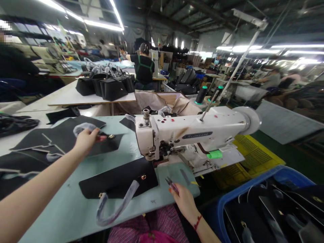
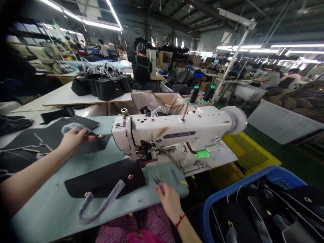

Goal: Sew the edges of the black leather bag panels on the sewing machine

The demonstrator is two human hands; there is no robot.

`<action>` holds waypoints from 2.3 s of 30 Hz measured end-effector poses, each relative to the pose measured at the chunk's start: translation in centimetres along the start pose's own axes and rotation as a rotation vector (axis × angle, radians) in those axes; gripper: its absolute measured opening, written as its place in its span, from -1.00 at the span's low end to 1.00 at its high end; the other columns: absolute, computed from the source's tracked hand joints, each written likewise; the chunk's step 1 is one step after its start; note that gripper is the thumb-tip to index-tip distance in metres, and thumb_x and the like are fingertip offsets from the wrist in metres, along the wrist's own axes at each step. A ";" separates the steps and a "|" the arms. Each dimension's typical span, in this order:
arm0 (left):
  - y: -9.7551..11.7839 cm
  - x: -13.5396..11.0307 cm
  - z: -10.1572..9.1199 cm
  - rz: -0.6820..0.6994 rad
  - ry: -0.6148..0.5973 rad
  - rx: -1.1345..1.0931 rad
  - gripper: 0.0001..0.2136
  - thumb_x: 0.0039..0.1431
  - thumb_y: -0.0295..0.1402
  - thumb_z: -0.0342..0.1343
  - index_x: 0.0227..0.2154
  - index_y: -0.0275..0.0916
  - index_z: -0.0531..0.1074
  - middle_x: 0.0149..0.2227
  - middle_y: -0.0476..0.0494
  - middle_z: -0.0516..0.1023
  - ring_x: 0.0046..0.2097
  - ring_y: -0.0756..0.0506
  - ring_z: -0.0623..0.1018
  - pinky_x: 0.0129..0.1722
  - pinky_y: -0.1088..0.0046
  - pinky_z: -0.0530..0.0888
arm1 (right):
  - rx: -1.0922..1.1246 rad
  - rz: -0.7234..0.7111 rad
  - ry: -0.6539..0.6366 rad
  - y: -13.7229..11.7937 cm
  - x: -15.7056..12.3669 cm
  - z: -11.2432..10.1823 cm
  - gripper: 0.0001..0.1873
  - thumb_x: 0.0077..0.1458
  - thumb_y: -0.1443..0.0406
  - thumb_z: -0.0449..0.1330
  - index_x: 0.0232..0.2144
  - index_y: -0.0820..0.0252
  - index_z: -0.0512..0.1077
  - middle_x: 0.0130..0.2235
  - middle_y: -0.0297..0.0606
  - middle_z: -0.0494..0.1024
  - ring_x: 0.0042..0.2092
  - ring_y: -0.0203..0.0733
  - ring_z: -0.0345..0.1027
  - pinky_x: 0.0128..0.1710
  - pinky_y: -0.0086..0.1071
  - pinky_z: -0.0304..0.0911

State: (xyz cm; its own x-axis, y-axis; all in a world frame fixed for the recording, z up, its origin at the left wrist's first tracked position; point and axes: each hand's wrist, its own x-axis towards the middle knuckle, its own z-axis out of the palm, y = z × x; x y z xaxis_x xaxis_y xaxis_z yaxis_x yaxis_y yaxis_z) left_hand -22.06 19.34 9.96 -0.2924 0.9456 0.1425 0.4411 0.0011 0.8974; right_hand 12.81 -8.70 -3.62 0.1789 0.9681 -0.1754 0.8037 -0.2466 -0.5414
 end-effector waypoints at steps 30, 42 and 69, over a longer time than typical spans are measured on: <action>-10.7 -19.2 6.1 0.997 -0.337 0.472 -0.64 0.25 -0.32 0.09 0.11 -0.10 0.40 0.17 -0.25 0.46 0.23 -0.29 0.41 0.24 -0.02 0.30 | 0.677 -0.264 0.065 -8.3 6.2 3.2 -0.46 0.23 -0.06 -0.02 -0.62 0.17 0.15 -0.57 -0.42 0.07 -0.48 -0.34 -0.06 -0.50 -0.43 -0.14; -11.2 -18.3 6.1 1.104 -0.308 0.392 -0.68 0.28 -0.18 0.09 -0.01 -0.22 0.49 0.06 -0.24 0.56 0.06 -0.18 0.57 0.13 0.20 0.48 | 0.776 -0.196 0.047 -8.3 6.5 3.3 -0.48 0.19 -0.04 0.05 -0.63 0.17 0.12 -0.55 -0.42 0.04 -0.47 -0.35 -0.09 -0.49 -0.44 -0.11; -7.8 -15.9 5.6 0.829 -0.460 0.366 -0.54 0.30 0.00 -0.04 0.06 -0.22 0.42 0.05 -0.28 0.54 0.07 -0.25 0.55 0.16 0.19 0.44 | 0.930 -0.111 -0.177 -6.9 3.3 3.4 -0.50 0.15 -0.11 0.10 -0.41 0.23 0.36 -0.43 -0.22 0.56 -0.34 -0.14 0.57 -0.50 -0.50 0.30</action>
State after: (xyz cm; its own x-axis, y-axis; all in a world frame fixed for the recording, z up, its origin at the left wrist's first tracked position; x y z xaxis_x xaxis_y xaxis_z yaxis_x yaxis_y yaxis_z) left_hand -16.09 6.17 -1.61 0.5449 0.7267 0.4182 0.6115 -0.6857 0.3948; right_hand 5.92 -3.96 -3.29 -0.0205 0.9862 -0.1644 0.0236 -0.1639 -0.9862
